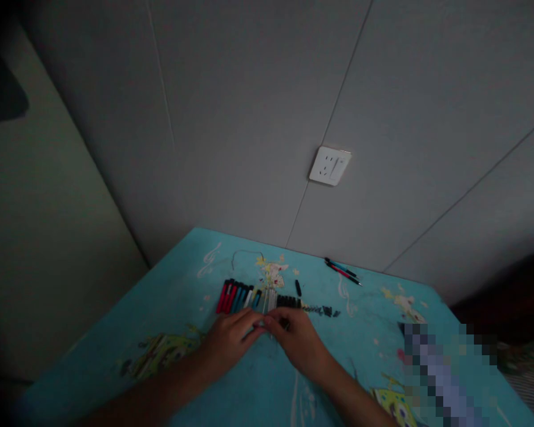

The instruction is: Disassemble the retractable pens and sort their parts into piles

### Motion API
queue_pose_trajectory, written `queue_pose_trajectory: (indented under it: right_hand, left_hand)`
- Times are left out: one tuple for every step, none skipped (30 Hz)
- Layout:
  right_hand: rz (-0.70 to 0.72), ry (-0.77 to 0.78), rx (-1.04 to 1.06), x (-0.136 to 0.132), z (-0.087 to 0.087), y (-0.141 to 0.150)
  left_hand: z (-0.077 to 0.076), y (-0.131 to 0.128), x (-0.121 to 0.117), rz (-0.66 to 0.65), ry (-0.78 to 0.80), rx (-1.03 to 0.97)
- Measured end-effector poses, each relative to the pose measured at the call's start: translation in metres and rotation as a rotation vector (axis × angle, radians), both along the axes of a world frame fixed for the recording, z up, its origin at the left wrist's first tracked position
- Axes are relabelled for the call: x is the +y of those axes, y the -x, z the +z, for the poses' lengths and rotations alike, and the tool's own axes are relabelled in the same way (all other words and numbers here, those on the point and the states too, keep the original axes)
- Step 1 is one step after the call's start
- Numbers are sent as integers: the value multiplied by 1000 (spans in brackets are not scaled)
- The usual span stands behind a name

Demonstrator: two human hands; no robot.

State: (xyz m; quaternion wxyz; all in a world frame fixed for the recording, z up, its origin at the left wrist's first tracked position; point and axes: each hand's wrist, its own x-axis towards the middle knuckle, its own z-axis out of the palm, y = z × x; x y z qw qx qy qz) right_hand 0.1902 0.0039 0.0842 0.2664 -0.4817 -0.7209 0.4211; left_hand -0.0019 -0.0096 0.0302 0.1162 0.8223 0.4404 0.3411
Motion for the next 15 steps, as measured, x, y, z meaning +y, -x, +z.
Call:
queue_pose_trajectory:
  right_hand:
    - [7,4,11,1,1,2]
    - [18,8,19,2,1,3]
    - [30,14,24,4,2,5]
    - [39,19,25,5,2,6]
    - [44,22,23,6,2,7]
    - [46,18,15,7,2,7]
    - [46,3,-3,8,2,7]
    - [54,-25,-36,10,2,7]
    - [68,-70,-94,13,2,6]
    - [79,-125,-166,18,3,5]
    - [82,-182,-241,26,3,2]
    - [74,-238,-321,36,4,-1]
    - [45,-276,-374,48,4,-4]
    - [13,-297,-399,62,3,-7]
    - [-21,-314,-424,76,2,-11]
  left_hand:
    - [-1,0,0,11,-7,-26]
    - [-1,-1,1,25,-12,-50]
    - [-2,-1,1,40,-14,-71]
    - [-2,-1,1,53,-14,-89]
    - [-2,-1,2,60,-12,-102]
    - [-2,0,2,59,-10,-111]
    - [-2,0,3,56,-11,-117]
    - [-1,1,4,54,-16,-118]
    - [-1,2,5,55,-19,-116]
    - [0,3,6,58,-21,-107]
    - [2,5,8,66,-20,-86]
    - [4,7,9,73,-16,-50]
    - [6,9,11,73,-11,2]
    - [8,11,12,66,-8,64]
    - [11,13,14,53,-13,127]
